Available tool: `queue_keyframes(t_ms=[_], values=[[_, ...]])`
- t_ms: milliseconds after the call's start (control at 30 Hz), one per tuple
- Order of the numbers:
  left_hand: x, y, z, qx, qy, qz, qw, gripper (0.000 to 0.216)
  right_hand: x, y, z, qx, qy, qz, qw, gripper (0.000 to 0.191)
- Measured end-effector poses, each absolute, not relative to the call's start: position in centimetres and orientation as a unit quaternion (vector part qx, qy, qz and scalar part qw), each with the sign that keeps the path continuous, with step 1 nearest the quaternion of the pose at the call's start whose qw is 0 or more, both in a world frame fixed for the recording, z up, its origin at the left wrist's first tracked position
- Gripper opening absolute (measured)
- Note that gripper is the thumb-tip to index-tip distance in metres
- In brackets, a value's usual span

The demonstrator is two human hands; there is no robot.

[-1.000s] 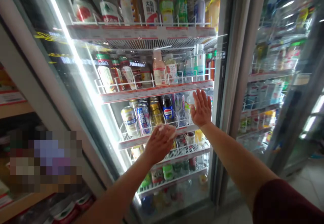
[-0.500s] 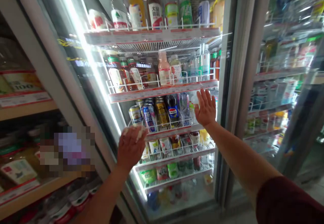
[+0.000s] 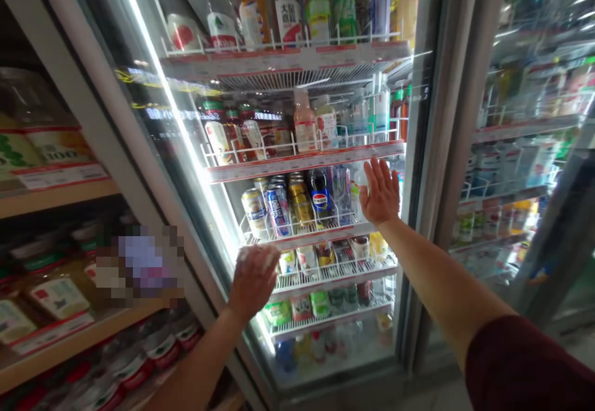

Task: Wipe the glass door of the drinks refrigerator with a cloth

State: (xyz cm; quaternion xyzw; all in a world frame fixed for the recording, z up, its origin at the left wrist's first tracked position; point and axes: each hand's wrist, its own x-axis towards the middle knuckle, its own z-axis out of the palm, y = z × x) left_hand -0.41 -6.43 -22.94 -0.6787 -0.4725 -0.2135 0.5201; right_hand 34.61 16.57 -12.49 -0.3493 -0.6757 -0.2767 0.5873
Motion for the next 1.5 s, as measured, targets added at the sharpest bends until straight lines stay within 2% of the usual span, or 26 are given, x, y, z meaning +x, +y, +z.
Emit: queue_keyframes(t_ms=[100, 267, 333, 467, 533, 733, 933, 1100, 1233, 1333, 1400, 1500], values=[[0.4, -5.9, -22.7, -0.748, -0.392, -0.147, 0.515, 0.064, 34.6, 16.7, -12.5, -0.351, -0.672, -0.289, 0.585, 0.066], [1.3, -4.3, -16.5, -0.560, -0.538, -0.308, 0.549, 0.066, 34.5, 16.5, -12.4, -0.352, -0.674, -0.286, 0.583, 0.066], [2.7, -3.4, -15.6, -0.548, -0.534, -0.329, 0.553, 0.067, 34.5, 16.5, -12.4, -0.353, -0.672, -0.289, 0.584, 0.065], [5.5, -2.0, -17.0, -0.728, -0.372, -0.187, 0.545, 0.061, 34.5, 16.5, -12.3, -0.347, -0.667, -0.300, 0.587, 0.065], [6.0, -1.6, -16.9, -0.759, -0.339, -0.150, 0.535, 0.056, 34.5, 16.5, -12.3, -0.349, -0.672, -0.294, 0.583, 0.065], [7.4, -0.5, -15.2, -0.630, -0.473, -0.302, 0.537, 0.060, 34.5, 16.4, -12.3, -0.351, -0.672, -0.289, 0.584, 0.064], [9.2, 0.5, -17.6, -0.761, -0.317, -0.147, 0.546, 0.057, 34.5, 16.4, -12.3, -0.351, -0.678, -0.276, 0.583, 0.066], [9.1, 1.0, -15.4, -0.663, -0.430, -0.265, 0.552, 0.057, 34.5, 16.2, -12.2, -0.346, -0.674, -0.291, 0.584, 0.064], [9.8, 1.7, -16.8, -0.741, -0.341, -0.209, 0.540, 0.056, 34.4, 16.1, -12.3, -0.345, -0.665, -0.296, 0.592, 0.061], [9.8, 1.7, -17.6, -0.780, -0.314, -0.173, 0.512, 0.064, 34.4, 16.4, -12.3, -0.330, -0.667, -0.292, 0.601, 0.060], [9.5, 1.6, -17.3, -0.794, -0.311, -0.178, 0.491, 0.068, 34.5, 16.7, -12.2, -0.324, -0.669, -0.288, 0.604, 0.059], [9.3, 1.5, -16.6, -0.810, -0.291, -0.225, 0.457, 0.062, 34.5, 16.1, -11.9, -0.318, -0.675, -0.263, 0.612, 0.060]])
